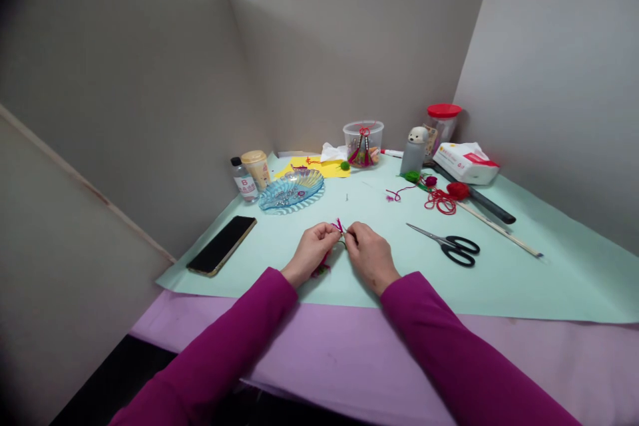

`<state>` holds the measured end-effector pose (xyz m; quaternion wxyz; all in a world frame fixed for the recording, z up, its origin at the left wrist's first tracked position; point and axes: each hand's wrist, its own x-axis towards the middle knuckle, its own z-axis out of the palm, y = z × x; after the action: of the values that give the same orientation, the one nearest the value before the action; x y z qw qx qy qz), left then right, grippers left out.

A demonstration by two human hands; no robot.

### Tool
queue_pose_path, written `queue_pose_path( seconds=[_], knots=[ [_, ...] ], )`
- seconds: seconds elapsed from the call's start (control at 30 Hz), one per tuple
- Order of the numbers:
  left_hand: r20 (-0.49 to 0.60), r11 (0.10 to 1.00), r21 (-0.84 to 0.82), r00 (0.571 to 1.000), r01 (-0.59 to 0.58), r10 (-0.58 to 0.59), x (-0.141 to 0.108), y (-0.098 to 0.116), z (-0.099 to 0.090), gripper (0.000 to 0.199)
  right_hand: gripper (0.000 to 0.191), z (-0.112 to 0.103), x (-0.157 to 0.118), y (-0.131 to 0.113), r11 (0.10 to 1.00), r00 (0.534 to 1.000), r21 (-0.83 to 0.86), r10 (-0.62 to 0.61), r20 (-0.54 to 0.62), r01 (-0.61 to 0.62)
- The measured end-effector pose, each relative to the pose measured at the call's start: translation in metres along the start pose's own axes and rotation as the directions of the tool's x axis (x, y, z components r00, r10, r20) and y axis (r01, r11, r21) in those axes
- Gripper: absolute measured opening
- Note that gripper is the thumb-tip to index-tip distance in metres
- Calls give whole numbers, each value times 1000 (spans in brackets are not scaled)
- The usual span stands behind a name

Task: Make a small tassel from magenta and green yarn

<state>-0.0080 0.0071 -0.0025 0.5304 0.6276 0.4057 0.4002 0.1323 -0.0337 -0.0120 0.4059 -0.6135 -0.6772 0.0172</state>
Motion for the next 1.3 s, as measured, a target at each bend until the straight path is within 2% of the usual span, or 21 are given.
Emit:
queue_pose_path(
  seconds=[0.1,0.27,0.4,0.57,0.67,0.73,0.8,0.9,0.97,1.03,1.17,1.3],
  knots=[
    [-29,1000,-8,1000,-2,1,0,-1,-1,21,16,-1,0,0,1000,1000,3,4,-6,-4],
    [-5,1000,-21,1000,-6,6,0,-1,-1,19,15,-1,0,1,999,999,4,-41,15,41],
    [-7,1000,-16,1000,-22,22,-1,0,1,20,17,2,0,0,999,1000,-44,-24,15,25],
    [-27,1000,-9,999,-21,21,-3,0,0,21,18,0,4,11,994,993,-56,92,-68,-96],
    [-36,1000,-15,999,2,-2,-3,0,-3,20,18,-7,9,20,973,957,8,227,-180,-229],
    [-42,999,-36,999,15,-17,-3,0,-4,20,18,-11,11,20,967,943,75,252,-216,-242],
    [-44,999,-45,999,18,-20,-2,-1,-4,20,19,-14,11,13,973,962,139,206,-177,-183],
    [-11,1000,19,1000,-7,8,-1,-2,-2,20,24,-14,8,-1,963,988,231,152,-34,-140],
    [29,996,81,999,-28,25,-2,-3,-1,21,25,-13,7,-7,950,990,282,120,73,-136],
    [57,991,132,998,-14,7,-4,-2,0,21,21,-11,7,-8,943,986,300,113,124,-146],
    [75,980,194,995,46,-61,-7,2,0,21,23,-7,8,0,903,967,349,245,63,-251],
    [72,985,165,995,50,-63,-6,2,-2,19,25,-4,8,10,820,927,450,370,56,-354]
  ],
)
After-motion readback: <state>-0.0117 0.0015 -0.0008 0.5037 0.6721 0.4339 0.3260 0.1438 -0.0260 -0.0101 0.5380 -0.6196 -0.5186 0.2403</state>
